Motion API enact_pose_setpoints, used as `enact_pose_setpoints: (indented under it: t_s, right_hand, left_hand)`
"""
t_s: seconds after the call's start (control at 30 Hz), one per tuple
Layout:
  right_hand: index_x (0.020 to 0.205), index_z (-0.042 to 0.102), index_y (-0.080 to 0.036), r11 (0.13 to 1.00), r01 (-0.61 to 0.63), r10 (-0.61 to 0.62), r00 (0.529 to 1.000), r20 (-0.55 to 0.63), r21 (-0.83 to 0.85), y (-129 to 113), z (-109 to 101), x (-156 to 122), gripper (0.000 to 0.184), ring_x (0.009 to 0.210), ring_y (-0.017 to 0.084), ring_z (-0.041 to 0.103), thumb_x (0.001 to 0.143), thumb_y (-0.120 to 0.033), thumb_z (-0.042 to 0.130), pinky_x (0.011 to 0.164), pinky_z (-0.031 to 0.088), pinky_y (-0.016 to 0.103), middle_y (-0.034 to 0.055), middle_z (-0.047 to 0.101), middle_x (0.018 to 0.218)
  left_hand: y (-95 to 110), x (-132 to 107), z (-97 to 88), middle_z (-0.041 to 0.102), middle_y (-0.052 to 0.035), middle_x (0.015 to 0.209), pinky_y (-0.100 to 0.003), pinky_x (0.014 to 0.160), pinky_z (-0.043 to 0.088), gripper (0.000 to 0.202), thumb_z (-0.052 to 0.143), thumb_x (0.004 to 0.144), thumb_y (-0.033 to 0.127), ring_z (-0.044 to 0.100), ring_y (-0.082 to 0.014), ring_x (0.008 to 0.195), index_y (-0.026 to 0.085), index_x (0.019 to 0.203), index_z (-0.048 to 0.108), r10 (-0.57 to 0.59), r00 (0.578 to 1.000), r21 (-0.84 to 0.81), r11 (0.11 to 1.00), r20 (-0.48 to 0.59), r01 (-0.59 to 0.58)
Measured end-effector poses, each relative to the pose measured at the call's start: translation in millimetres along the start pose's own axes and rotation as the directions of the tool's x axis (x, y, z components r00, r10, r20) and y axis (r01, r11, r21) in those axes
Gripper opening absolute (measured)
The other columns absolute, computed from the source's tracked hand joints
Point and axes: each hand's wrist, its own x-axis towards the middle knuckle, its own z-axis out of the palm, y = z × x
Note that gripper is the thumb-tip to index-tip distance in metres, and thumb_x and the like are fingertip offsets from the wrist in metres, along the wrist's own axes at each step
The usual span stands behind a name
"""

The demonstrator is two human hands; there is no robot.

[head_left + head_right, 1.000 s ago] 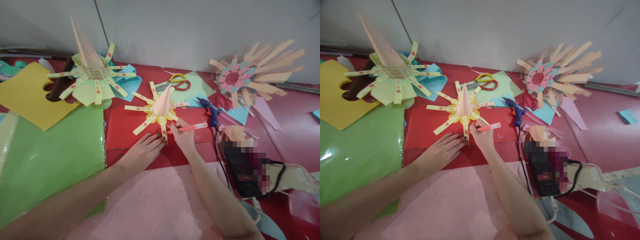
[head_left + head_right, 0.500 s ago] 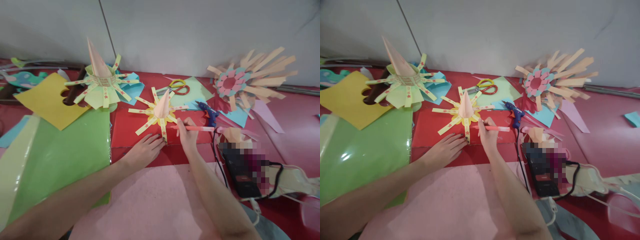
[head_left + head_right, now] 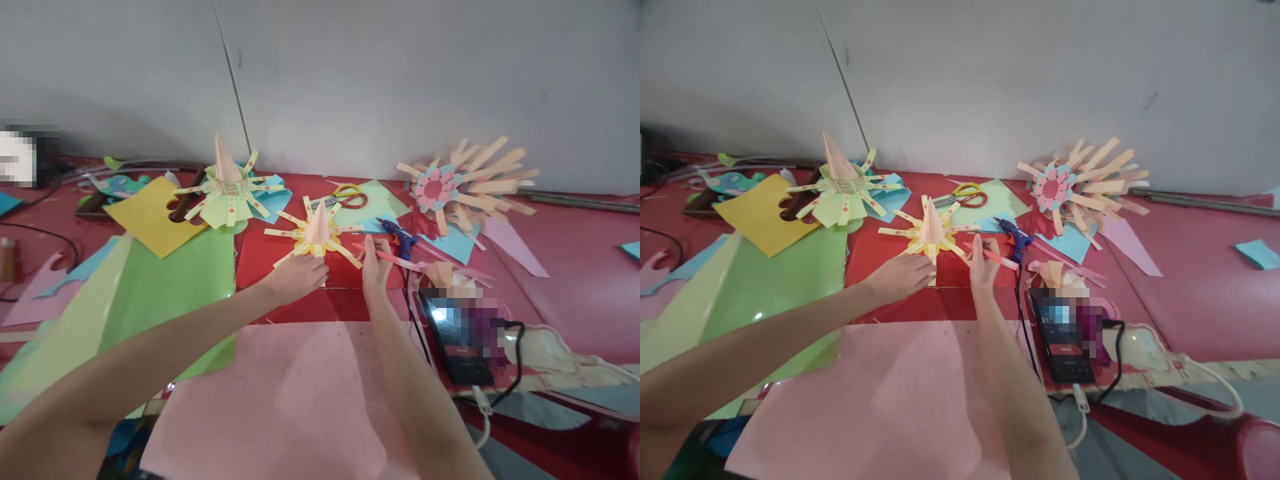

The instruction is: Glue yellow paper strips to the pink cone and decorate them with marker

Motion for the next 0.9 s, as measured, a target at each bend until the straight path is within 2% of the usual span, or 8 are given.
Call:
enact_pose_setpoints:
  t_s: [0.07, 0.13, 0.17, 0.3, 0.57, 0.67, 0.77, 0.9]
  right_hand:
    - [0.068, 0.042, -0.021, 1.0, -0.008, 0.008, 1.0, -0.017, 0.024, 0.0, -1.5, 1.4, 0.033, 0.041, 0.006, 0.045, 0.077, -0.049, 0.056, 0.051, 0.043, 0.021, -0.0116, 0.043, 0.043]
    - [0.068, 0.041, -0.021, 0.998, -0.029, 0.031, 0.999, -0.036, 0.06, -1.5, -2.9, 2.9, 0.033, 0.04, 0.006, 0.043, 0.076, -0.049, 0.057, 0.049, 0.042, 0.021, -0.0122, 0.041, 0.042]
    - [0.068, 0.041, -0.021, 0.997, -0.039, 0.042, 0.998, -0.045, 0.072, -2.6, -3.6, 3.7, 0.033, 0.039, 0.006, 0.043, 0.076, -0.048, 0.057, 0.048, 0.042, 0.021, -0.0123, 0.04, 0.041]
    - [0.069, 0.043, -0.021, 0.997, -0.038, 0.045, 0.995, -0.087, 0.072, -4.8, -7.9, 7.3, 0.029, 0.041, 0.007, 0.045, 0.077, -0.044, 0.057, 0.048, 0.041, 0.02, -0.0116, 0.042, 0.043]
    - [0.076, 0.045, -0.021, 0.992, -0.067, 0.077, 0.992, -0.096, 0.104, -1.4, -10.8, 12.1, 0.029, 0.045, 0.007, 0.044, 0.077, -0.048, 0.055, 0.052, 0.048, 0.023, -0.0113, 0.04, 0.048]
    - [0.083, 0.047, -0.02, 0.999, 0.045, -0.039, 0.971, -0.236, 0.02, -2.2, -10.5, 13.7, 0.03, 0.05, 0.008, 0.047, 0.08, -0.049, 0.051, 0.053, 0.049, 0.024, -0.0073, 0.044, 0.06]
    - [0.094, 0.049, -0.018, 0.984, 0.157, -0.175, 0.904, -0.391, -0.079, -1.8, -12.7, 16.6, 0.031, 0.065, 0.011, 0.054, 0.084, -0.047, 0.044, 0.066, 0.051, 0.029, 0.0005, 0.052, 0.08]
    - [0.098, 0.05, -0.018, 0.971, 0.207, -0.238, 0.882, -0.406, -0.119, 2.3, -15.5, 19.7, 0.031, 0.081, 0.015, 0.058, 0.086, -0.045, 0.041, 0.082, 0.049, 0.035, 0.0042, 0.054, 0.09]
  left_hand:
    - [-12.0, 12.8, -23.0, 0.064, -0.0053, 0.09, -0.026, 0.067, 0.043, 0.023, 0.039, 0.095, 0.023, 0.061, -0.0167, 0.083, 0.015, 0.091, 0.061, -0.176, 0.983, -0.071, 0.982, -0.045, 0.173]
    - [-24.6, 25.7, -45.9, 0.062, -0.0046, 0.089, -0.025, 0.065, 0.042, 0.022, 0.041, 0.094, 0.029, 0.06, -0.0162, 0.082, 0.017, 0.091, 0.059, -0.432, 0.895, -0.151, 0.897, -0.11, 0.415]
    - [-30.6, 32.0, -55.5, 0.062, -0.0045, 0.091, -0.025, 0.066, 0.042, 0.02, 0.043, 0.094, 0.03, 0.059, -0.0165, 0.083, 0.017, 0.092, 0.058, -0.507, 0.848, -0.188, 0.857, -0.154, 0.479]
    - [-49.8, 53.6, -70.9, 0.059, -0.0053, 0.103, -0.027, 0.071, 0.041, 0.023, 0.051, 0.09, 0.033, 0.057, -0.0189, 0.093, 0.018, 0.106, 0.054, -0.618, 0.735, -0.266, 0.785, -0.28, 0.559]
    - [-59.9, 68.7, -51.2, 0.063, -0.0037, 0.091, -0.027, 0.067, 0.039, 0.015, 0.056, 0.086, 0.031, 0.058, -0.0172, 0.083, 0.019, 0.082, 0.063, -0.674, 0.716, -0.293, 0.732, -0.181, 0.615]
    - [-58.0, 69.3, -64.6, 0.064, -0.0038, 0.09, -0.028, 0.069, 0.04, 0.015, 0.054, 0.087, 0.031, 0.058, -0.018, 0.082, 0.019, 0.083, 0.063, -0.668, 0.708, -0.275, 0.742, -0.229, 0.611]
    - [-52.4, 69.6, -88.2, 0.063, -0.004, 0.094, -0.03, 0.074, 0.04, 0.017, 0.049, 0.09, 0.031, 0.058, -0.019, 0.087, 0.019, 0.088, 0.062, -0.615, 0.719, -0.223, 0.788, -0.323, 0.574]
    - [-41.8, 68.9, -119.3, 0.062, -0.0054, 0.101, -0.035, 0.087, 0.037, 0.021, 0.04, 0.095, 0.031, 0.055, -0.0212, 0.097, 0.021, 0.094, 0.059, -0.495, 0.759, -0.086, 0.856, -0.423, 0.51]
